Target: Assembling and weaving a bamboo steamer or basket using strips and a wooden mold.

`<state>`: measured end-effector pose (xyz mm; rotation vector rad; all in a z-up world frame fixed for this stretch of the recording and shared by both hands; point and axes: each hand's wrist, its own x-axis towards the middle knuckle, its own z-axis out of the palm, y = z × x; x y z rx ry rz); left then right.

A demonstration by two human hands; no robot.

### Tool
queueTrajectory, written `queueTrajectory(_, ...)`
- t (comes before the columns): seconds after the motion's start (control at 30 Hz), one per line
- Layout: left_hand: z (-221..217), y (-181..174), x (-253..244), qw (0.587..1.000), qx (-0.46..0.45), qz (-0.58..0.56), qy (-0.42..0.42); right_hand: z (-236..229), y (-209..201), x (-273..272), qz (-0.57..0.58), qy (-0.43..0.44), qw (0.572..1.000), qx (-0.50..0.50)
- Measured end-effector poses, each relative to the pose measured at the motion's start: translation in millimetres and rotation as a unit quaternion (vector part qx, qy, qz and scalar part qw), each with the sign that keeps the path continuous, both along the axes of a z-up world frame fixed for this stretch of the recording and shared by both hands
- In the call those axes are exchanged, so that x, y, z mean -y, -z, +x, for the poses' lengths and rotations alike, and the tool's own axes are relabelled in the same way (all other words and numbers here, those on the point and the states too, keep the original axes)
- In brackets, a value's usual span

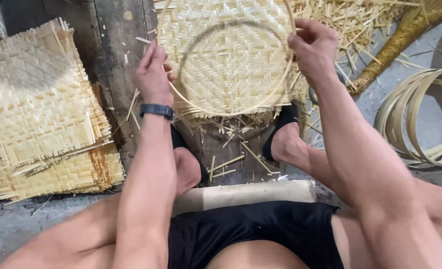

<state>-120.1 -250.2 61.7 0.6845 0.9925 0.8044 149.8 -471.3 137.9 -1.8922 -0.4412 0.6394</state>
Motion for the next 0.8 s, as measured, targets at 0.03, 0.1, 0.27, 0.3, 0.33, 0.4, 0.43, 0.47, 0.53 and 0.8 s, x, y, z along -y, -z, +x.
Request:
queueTrajectory(0.03,2.5,14.1,-5.6,0.993,-0.108,0.041,-0.008,4.9,14.7,-3.6,-0.043,-0.015,0.997,0.060)
queueTrajectory(0.1,6.2,45.2,-17.1,0.972,-0.208,0.111,0.013,20.8,49.8,-4.6,-0.082,-0.046,0.986,0.136)
queueTrajectory(0.27,7.4,94.1,-38.0,0.786,-0.467,0.382,0.134,33.6,86.2,-12.5,-0.164,-0.090,0.942,0.280)
queueTrajectory(0.3,7.4,88.8,-34.2,0.845,-0.410,0.318,0.130,31.9,83.9,-11.4,-0.176,-0.072,0.948,0.256)
queueTrajectory(0.33,7.8,82.4,-31.0,0.895,-0.349,0.250,0.123,30.2,80.3,-10.6,-0.187,-0.053,0.953,0.233)
queueTrajectory(0.4,6.4,74.4,-33.3,0.889,-0.373,0.234,0.127,28.1,74.3,-9.1,-0.192,-0.041,0.960,0.200)
queueTrajectory(0.43,6.7,67.4,-37.3,0.882,-0.395,0.224,0.129,28.1,69.2,-10.9,-0.192,-0.026,0.966,0.171)
queueTrajectory(0.47,7.2,64.7,-38.4,0.881,-0.396,0.226,0.127,30.5,73.1,-11.3,-0.188,-0.027,0.967,0.171)
queueTrajectory(0.53,7.9,58.6,-37.5,0.874,-0.409,0.221,0.143,34.3,80.0,-8.5,-0.197,-0.029,0.965,0.173)
queueTrajectory(0.8,8.8,69.7,-44.0,0.882,-0.412,0.175,0.149,33.2,83.3,-4.8,-0.127,0.016,0.988,0.080)
